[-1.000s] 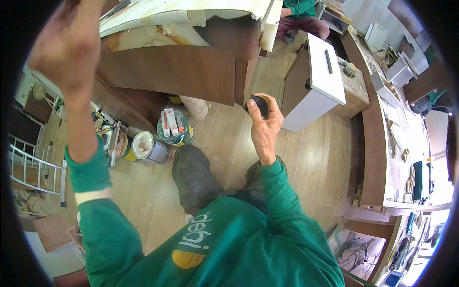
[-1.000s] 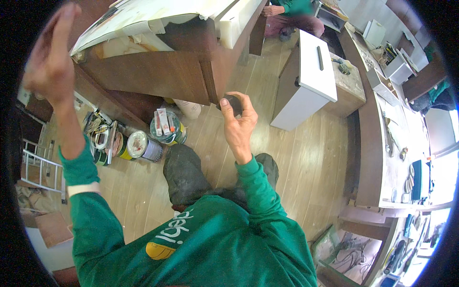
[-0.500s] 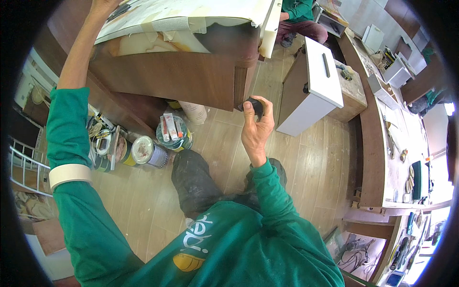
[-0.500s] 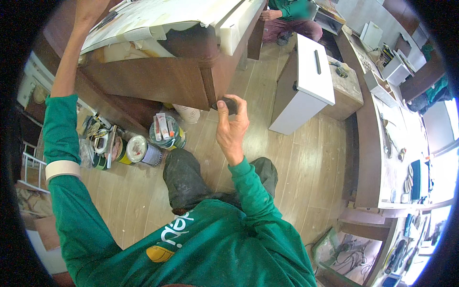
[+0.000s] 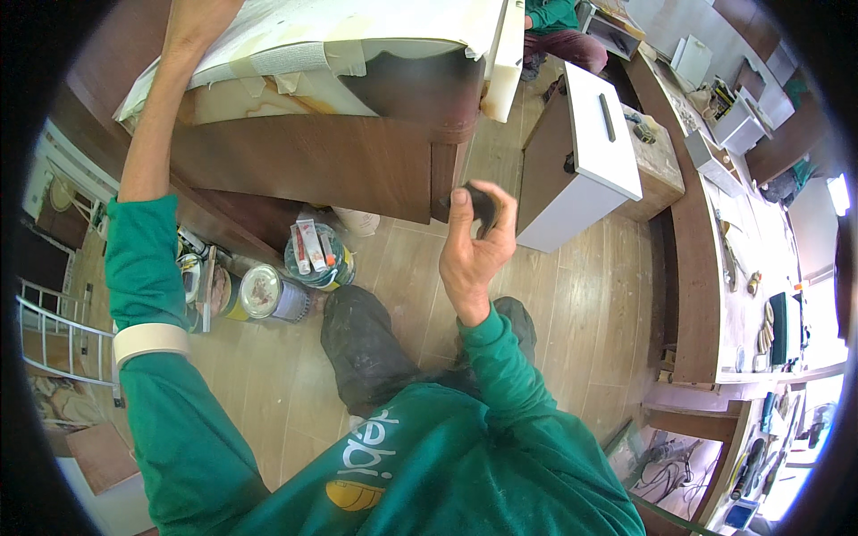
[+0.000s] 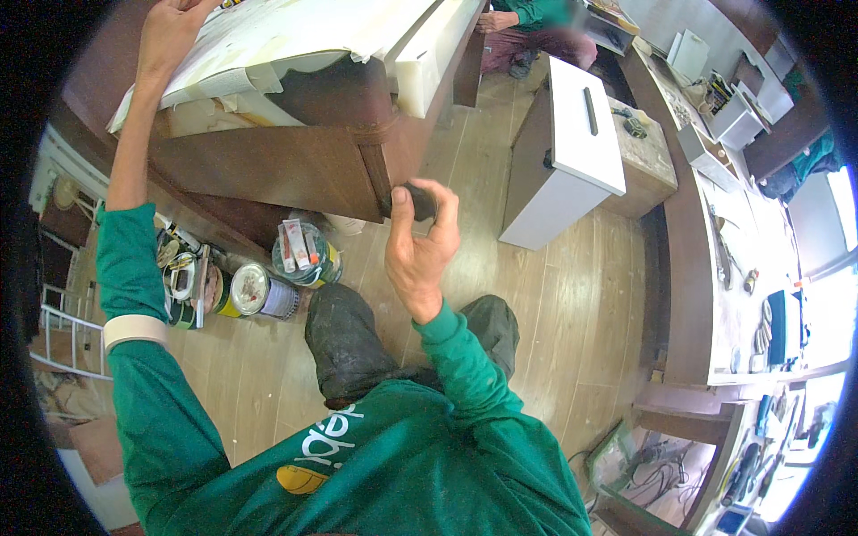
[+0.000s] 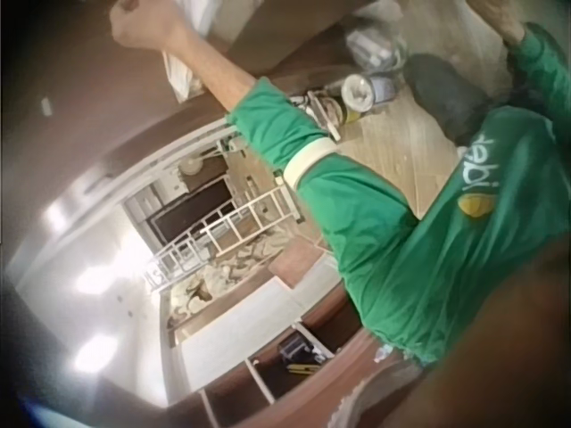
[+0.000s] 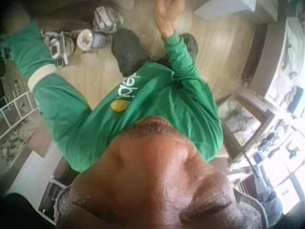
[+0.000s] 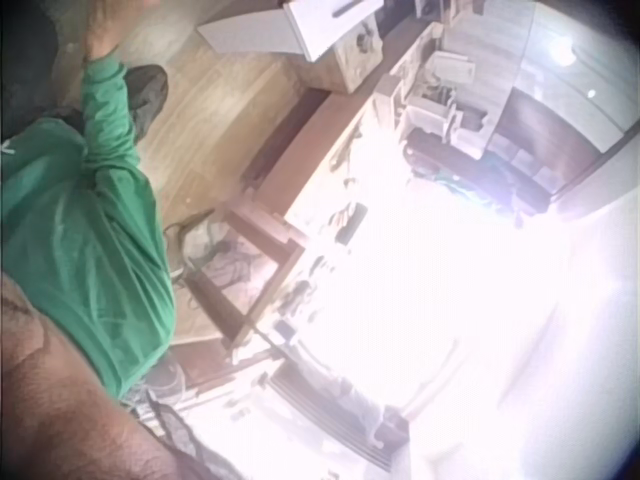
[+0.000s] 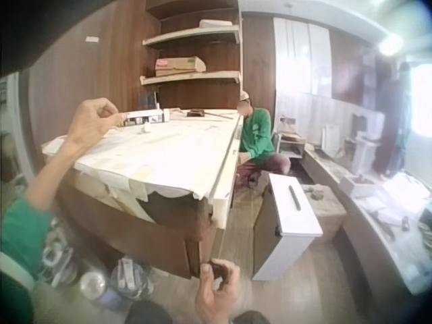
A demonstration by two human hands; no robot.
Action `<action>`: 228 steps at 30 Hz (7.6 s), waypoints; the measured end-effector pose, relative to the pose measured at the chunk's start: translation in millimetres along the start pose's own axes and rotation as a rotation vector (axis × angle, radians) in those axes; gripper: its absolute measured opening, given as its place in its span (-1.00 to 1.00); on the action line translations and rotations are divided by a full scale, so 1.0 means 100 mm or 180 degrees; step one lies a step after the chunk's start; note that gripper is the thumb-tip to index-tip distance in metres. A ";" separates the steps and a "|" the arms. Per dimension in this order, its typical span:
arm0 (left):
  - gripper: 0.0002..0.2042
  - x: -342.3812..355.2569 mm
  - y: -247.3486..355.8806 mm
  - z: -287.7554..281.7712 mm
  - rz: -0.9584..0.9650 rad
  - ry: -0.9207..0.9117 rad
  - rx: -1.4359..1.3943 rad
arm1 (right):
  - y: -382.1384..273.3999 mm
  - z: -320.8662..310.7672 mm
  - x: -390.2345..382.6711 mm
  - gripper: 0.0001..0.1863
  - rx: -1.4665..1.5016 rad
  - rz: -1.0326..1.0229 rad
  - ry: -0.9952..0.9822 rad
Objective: The person sands the edge of a wooden cabinet door with a sanding block, then applies wood stain with a brush. The person works on the same edge repeatedly while other workers assemble nearby.
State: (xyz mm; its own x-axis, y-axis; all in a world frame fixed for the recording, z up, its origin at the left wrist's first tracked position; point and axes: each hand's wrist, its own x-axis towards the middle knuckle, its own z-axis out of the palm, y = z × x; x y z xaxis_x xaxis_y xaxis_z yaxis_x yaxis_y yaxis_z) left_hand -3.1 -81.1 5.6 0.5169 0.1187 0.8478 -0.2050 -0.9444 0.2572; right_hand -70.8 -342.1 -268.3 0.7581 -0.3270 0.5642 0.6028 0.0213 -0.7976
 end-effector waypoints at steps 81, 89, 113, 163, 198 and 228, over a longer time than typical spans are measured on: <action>-0.73 -0.15 0.09 -0.09 0.0174 0.0078 0.0350 | -0.32 0.26 0.29 -0.80 0.0024 -0.0408 0.0566; -0.72 0.06 -0.49 0.00 -0.0065 -0.0309 0.0519 | 0.76 -0.25 -0.58 -0.81 -0.0558 0.0835 0.0053; -0.74 -0.15 0.08 -0.02 0.0007 0.0026 0.0286 | 0.47 -0.51 -0.12 -0.50 -0.0809 0.1132 -0.0768; -0.70 -3.65 0.98 0.22 -0.3833 -0.0748 -0.4064 | 0.08 -0.11 0.20 -0.57 -0.0148 -0.0203 -0.0869; -0.87 -2.45 1.34 0.55 -0.1889 -0.0011 -0.3058 | 0.20 -0.23 0.14 -0.60 0.0054 0.0216 -0.1131; -0.87 -2.47 1.54 0.82 -0.2051 0.0893 -0.3065 | 0.29 -0.29 0.11 -0.59 -0.0089 0.0320 -0.1261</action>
State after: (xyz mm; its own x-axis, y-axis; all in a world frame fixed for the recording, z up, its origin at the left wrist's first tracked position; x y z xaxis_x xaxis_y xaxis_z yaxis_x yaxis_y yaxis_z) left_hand -94.6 -280.6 -202.6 0.5783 0.6628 0.4758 -0.5756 -0.0818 0.8136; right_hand -52.3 -372.8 -291.8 0.8534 0.0648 0.5173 0.5179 0.0071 -0.8554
